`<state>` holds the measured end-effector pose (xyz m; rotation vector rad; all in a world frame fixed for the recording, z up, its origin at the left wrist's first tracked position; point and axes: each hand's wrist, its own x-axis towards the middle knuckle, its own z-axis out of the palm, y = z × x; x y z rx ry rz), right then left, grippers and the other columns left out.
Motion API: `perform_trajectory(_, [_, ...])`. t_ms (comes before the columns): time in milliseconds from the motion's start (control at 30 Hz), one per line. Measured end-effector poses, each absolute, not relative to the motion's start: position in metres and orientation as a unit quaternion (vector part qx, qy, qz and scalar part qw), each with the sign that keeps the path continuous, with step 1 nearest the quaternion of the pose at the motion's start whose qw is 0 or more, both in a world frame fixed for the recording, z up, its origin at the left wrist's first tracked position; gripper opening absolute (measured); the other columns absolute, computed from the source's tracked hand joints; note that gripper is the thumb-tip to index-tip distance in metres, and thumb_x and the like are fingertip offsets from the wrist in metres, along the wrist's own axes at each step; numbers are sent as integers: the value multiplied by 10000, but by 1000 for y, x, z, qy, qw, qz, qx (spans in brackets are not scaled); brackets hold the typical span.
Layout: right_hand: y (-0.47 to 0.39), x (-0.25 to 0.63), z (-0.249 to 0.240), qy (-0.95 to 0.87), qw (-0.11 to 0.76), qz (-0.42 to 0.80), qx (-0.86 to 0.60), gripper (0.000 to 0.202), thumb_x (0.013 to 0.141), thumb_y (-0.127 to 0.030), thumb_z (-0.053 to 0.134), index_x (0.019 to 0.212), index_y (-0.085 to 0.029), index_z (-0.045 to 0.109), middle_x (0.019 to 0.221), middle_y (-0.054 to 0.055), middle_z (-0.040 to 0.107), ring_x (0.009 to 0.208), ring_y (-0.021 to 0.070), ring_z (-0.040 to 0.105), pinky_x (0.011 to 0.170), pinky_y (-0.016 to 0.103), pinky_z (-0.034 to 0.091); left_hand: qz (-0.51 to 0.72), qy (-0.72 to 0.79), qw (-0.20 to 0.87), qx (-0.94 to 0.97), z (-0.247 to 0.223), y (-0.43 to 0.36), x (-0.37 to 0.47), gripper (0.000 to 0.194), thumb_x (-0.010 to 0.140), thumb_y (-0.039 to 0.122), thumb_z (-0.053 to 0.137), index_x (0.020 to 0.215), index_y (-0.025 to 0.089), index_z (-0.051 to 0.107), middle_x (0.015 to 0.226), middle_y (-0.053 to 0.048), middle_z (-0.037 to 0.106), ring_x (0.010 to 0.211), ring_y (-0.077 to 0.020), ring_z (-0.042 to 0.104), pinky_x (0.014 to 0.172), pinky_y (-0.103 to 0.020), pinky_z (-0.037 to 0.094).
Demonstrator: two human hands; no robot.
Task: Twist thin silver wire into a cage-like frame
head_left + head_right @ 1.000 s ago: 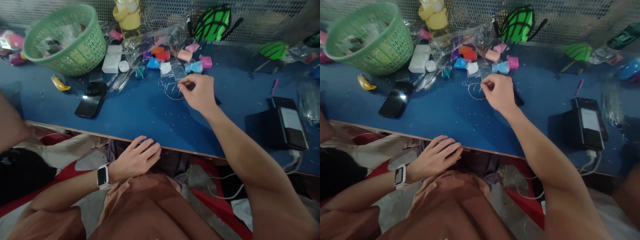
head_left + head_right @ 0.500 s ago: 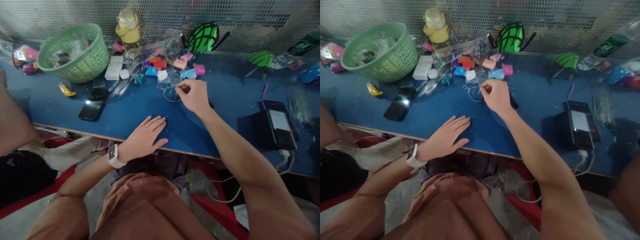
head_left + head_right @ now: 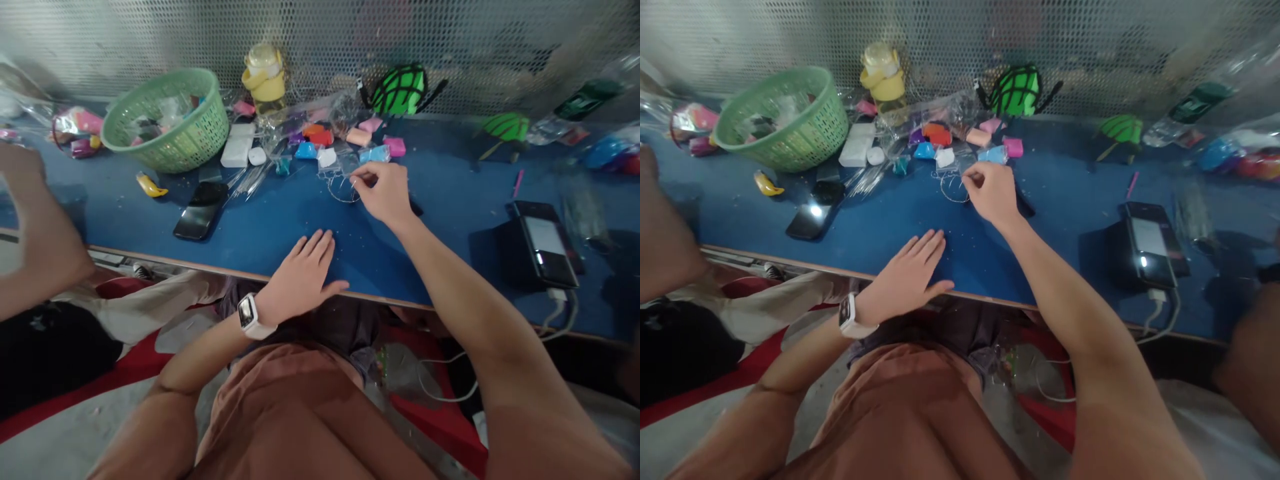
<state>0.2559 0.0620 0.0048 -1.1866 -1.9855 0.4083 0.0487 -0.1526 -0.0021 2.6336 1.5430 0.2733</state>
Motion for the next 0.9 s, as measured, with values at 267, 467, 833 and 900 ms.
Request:
perform_trajectory(267, [63,255,0,-784,380,165,-462,123,994,-224,757,977,-255,875,961,90,888,903,330,828,995,554,655,211,451,13,867,-23,-201,47,467,1253,428,523,1552,135,731,1638,-169,767,1624,-317,690,1423,-526,557])
perform_trajectory(467, [62,255,4,-776,394,163,-465,124,1002,-224,748,966,-259,861,989,91,902,918,330,845,984,532,665,91,566,55,817,-7,-133,86,992,1226,712,407,1834,-70,350,1941,-332,315,1845,-512,329,1504,-731,353])
perform_trajectory(833, [62,258,6,-777,379,170,-474,145,1018,-261,744,979,-273,883,997,80,907,947,319,838,1010,526,667,84,216,247,941,-130,-244,16,376,1155,413,759,1462,195,757,1495,-121,797,1324,-249,792,1164,-437,704])
perform_trajectory(900, [61,257,7,-776,381,170,-474,145,1014,-256,742,968,-275,879,997,77,909,946,319,837,1016,530,669,79,283,240,925,-141,-237,11,480,1132,485,801,1499,185,727,1523,-132,743,1334,-301,770,1143,-525,705])
